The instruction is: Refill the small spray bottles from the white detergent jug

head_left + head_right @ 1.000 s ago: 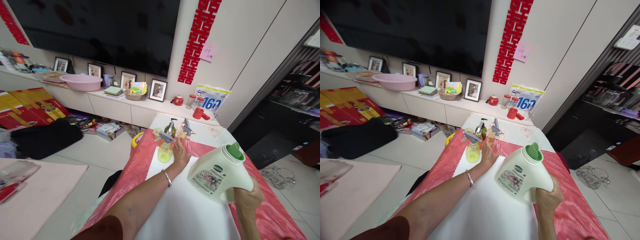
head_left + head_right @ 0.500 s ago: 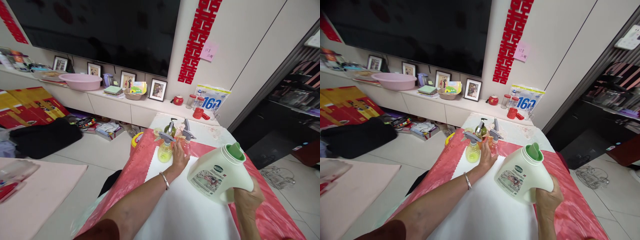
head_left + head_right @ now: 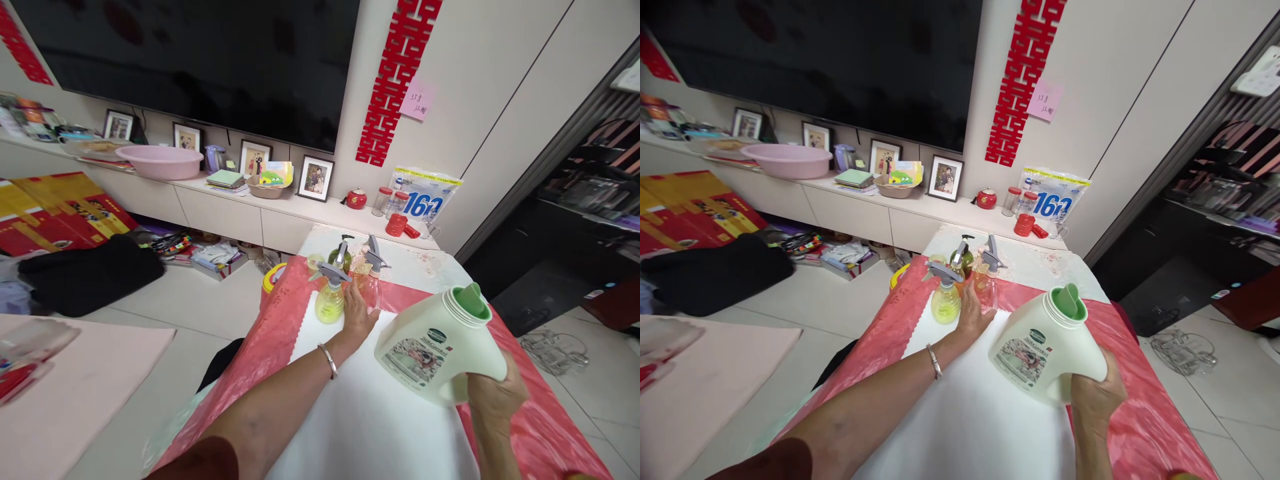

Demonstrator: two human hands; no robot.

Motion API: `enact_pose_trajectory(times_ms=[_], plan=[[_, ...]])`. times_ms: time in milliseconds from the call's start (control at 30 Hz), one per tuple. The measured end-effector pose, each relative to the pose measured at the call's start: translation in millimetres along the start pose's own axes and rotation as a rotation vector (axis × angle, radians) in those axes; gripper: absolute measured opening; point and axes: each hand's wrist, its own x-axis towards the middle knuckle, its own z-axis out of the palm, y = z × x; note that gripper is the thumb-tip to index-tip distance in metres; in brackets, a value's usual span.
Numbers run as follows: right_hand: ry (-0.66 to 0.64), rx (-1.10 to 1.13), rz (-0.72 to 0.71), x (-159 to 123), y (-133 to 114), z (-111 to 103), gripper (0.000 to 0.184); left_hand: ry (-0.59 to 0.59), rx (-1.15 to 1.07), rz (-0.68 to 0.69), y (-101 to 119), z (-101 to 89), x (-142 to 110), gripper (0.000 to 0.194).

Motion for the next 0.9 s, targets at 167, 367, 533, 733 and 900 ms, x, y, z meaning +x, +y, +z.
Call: enact_pose_trajectory(times_ms=[167, 367, 533, 733, 900], plan=[[0.004, 0.002, -0.001, -0.5, -5.6, -1.0, 0.055, 0.027, 0.027, -0.026, 2.5, 3.6, 8.5, 0.100], [0.009, 0.028, -0.018, -0.2, -9.7, -0.1, 0.046, 0.023, 0.044, -0.043, 10.7, 2.9, 11.3, 0.097], [0.019, 0.040, -0.006, 0.0, -5.2, 2.9, 0.049, -0.018, 0.031, 0.000, 8.8, -7.9, -7.9, 0.097], [0.025, 0.032, -0.008, 0.0, -7.1, 3.1, 0.051, -0.061, 0.012, 0.063, 2.3, -16.1, -22.3, 0.094], [0.029, 0.017, -0.023, 0.4, -8.2, 3.1, 0.050, -0.096, 0.020, 0.008, 6.4, -13.8, -16.6, 0.101]])
